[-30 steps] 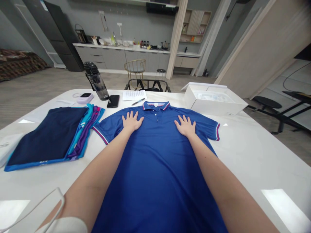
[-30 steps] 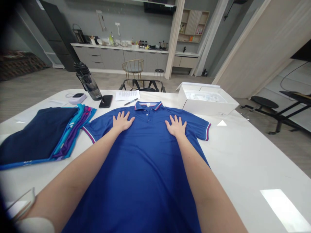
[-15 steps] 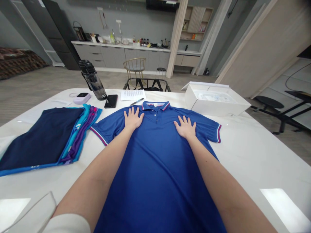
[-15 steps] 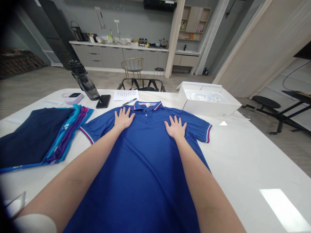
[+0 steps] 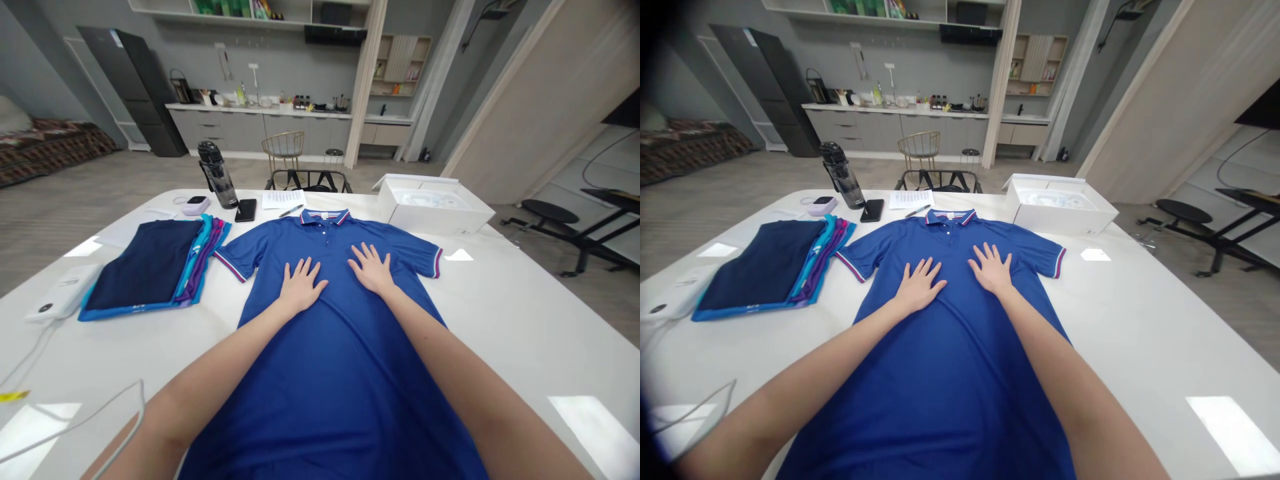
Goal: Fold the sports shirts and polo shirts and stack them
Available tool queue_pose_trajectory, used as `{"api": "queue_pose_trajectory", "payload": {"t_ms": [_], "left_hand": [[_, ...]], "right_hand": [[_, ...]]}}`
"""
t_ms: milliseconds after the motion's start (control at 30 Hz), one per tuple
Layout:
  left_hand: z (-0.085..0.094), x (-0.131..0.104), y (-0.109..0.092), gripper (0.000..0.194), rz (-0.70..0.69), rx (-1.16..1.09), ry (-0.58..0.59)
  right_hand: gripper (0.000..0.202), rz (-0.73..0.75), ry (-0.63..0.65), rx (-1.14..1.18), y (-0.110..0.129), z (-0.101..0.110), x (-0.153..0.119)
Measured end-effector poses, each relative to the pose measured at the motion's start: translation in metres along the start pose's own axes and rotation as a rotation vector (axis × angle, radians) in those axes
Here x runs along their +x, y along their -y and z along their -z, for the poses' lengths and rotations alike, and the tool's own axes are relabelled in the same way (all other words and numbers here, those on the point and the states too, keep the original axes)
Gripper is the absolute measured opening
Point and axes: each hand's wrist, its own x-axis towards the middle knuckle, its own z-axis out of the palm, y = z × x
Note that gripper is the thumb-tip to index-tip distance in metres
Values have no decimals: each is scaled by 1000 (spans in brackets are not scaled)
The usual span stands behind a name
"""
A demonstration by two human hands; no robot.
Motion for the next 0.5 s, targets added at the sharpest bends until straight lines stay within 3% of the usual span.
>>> {"api": "queue_pose_trajectory", "payload": {"t_ms": [167,300,500], "left_hand": [[-3,-44,-13,69,-63,3,-37],[-4,-78,-24,70,-127,10,-67],[1,-136,-34,68,-221,23,14]], "right_hand": [[67,92,96,30,21,-2,-79],[67,140,66,20,28,-4,-129],[66,187,60,44,32,1,-193]]}}
